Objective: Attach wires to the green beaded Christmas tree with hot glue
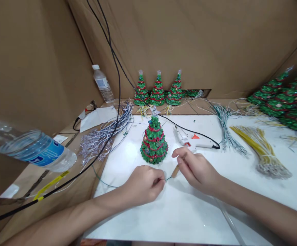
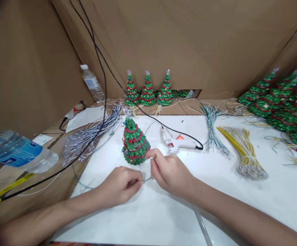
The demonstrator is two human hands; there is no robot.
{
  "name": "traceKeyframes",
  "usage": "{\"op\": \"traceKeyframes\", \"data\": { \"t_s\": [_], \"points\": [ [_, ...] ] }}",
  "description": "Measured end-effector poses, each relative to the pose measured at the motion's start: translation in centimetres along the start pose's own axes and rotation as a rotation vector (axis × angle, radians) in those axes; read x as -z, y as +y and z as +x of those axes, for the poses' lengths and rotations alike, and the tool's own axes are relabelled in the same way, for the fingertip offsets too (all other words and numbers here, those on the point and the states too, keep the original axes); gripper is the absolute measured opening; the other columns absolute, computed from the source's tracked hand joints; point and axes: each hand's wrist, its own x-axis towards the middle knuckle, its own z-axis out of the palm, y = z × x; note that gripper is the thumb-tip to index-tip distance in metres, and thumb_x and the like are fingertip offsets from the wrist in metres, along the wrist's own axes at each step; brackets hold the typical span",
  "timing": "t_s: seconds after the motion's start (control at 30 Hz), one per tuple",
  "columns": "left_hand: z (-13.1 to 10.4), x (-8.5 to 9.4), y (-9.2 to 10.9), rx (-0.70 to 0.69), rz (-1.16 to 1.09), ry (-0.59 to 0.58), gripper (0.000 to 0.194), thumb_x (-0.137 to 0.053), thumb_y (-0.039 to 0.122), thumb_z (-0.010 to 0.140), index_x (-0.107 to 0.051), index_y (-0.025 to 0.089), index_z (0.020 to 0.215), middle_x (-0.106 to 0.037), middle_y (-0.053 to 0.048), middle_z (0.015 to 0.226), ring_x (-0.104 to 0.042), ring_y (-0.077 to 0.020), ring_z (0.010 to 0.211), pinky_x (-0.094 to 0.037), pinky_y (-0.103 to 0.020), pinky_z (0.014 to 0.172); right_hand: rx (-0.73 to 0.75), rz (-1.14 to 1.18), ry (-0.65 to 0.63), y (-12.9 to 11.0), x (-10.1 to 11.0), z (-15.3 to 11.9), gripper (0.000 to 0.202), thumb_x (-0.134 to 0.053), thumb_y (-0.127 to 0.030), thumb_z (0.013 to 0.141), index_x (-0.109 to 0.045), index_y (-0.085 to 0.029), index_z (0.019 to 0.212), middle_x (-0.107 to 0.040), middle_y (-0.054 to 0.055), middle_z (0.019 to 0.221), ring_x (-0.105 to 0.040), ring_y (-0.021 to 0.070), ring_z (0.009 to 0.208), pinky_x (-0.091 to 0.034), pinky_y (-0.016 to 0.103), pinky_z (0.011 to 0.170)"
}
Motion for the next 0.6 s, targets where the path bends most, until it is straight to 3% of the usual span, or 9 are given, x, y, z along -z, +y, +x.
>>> {"op": "traceKeyframes", "data": {
  "t_s": [0.07, 0.3, 0.6],
  "points": [
    [-0.1, -0.1, -0.2, -0.043, 0.031, -0.003, 0.013, -0.049, 0.018, 0.081, -0.055, 0.019, 0.070, -0.053, 0.004, 0.055, -0.048, -0.0109, 0.051, -0.029, -0.022, 0.052, 0.006, 0.000, -0.006, 0.1, -0.1, 0.0, 0.019, -0.035, -0.010, 0.092, -0.040, -0.023, 0.105, -0.054, -0.009, 0.054, -0.048, 0.0099, 0.038, -0.035, 0.022, 0.042],
    [-0.4, -0.2, -0.3, -0.232, 0.258, -0.026, 0.012, -0.045, 0.017, 0.086, -0.046, 0.020, 0.074, -0.060, 0.003, 0.064, -0.058, -0.0136, 0.059, -0.036, -0.025, 0.055, 0.033, -0.014, 0.269, -0.3, 0.7, -0.9, 0.013, -0.040, -0.014, 0.092, -0.046, -0.026, 0.089, -0.060, -0.003, 0.068, -0.053, 0.0099, 0.044, -0.043, 0.023, 0.045],
    [-0.4, -0.3, -0.3, -0.328, 0.448, -0.043, 0.009, -0.047, 0.018, 0.088, -0.049, 0.019, 0.080, -0.065, 0.001, 0.072, -0.061, -0.0161, 0.061, -0.037, -0.029, 0.051, 0.024, -0.086, 0.274, -0.9, 1.0, -0.9, 0.016, -0.042, -0.010, 0.087, -0.044, -0.026, 0.089, -0.063, -0.002, 0.070, -0.053, 0.0084, 0.041, -0.041, 0.022, 0.042]
  ]
}}
